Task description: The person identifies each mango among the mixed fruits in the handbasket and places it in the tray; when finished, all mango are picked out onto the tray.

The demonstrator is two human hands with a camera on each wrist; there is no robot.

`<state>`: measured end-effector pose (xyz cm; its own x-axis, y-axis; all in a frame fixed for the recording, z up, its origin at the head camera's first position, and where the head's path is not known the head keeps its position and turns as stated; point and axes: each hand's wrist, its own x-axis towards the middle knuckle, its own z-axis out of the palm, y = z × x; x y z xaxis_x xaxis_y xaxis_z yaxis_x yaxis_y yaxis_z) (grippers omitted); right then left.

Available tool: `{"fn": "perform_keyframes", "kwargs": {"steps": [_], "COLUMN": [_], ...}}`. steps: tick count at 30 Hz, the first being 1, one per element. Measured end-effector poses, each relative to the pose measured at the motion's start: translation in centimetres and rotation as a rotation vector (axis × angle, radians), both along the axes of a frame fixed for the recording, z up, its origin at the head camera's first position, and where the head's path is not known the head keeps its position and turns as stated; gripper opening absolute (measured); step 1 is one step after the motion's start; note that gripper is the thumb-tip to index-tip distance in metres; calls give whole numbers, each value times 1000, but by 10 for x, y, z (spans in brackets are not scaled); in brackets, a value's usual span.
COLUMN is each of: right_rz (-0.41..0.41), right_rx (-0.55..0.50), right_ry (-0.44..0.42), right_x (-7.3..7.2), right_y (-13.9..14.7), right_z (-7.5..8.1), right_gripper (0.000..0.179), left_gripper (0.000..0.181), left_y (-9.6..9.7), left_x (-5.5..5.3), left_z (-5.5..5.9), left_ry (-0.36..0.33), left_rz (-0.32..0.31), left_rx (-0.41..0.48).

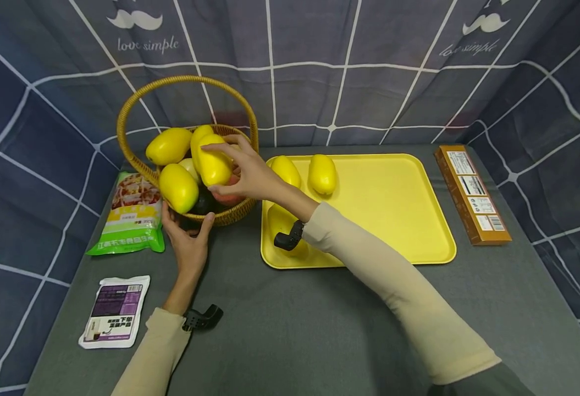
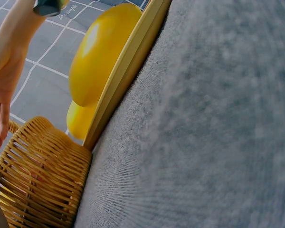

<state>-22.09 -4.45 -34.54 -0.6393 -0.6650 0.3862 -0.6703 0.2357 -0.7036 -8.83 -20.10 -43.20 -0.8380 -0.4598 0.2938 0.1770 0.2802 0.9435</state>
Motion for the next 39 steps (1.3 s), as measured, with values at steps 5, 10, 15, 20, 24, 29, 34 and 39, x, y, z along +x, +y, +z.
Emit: {"fn": "perform_keyframes", "kwargs": {"steps": [5,10,15,20,24,29,34,39], "right_rz": [11,-25,-70,-103,-112,-131,-147,-151], "right_rx": [1,8,6,-2,5,20,53,88], "right_ry": [22,33,-2,8,26,51,55,56], "right_x": [12,19,24,32,37,43,50,56], "right_y": [17,41,68,93,110,128,146,163], "right_z": [-2,-13,-27,-37,-44,-51,-58,-67], "right_gripper": [73,72,72,72,72,72,72,73], "left_gripper": [91,91,91,91,91,91,91,91], "left_y": [0,0,1,1,0,-1,0,0], "left_x": [0,0,0,0,0,0,0,-1], "left_z": [1,0,0,1,0,0,0,0], "left_ry": [-3,1,-2,-2,7,15,10,3], "left_rz": [2,-4,-2,0,4,11,7,3], "left_rx": [-7,-10,2,1,-2,-2,-5,-8]}}
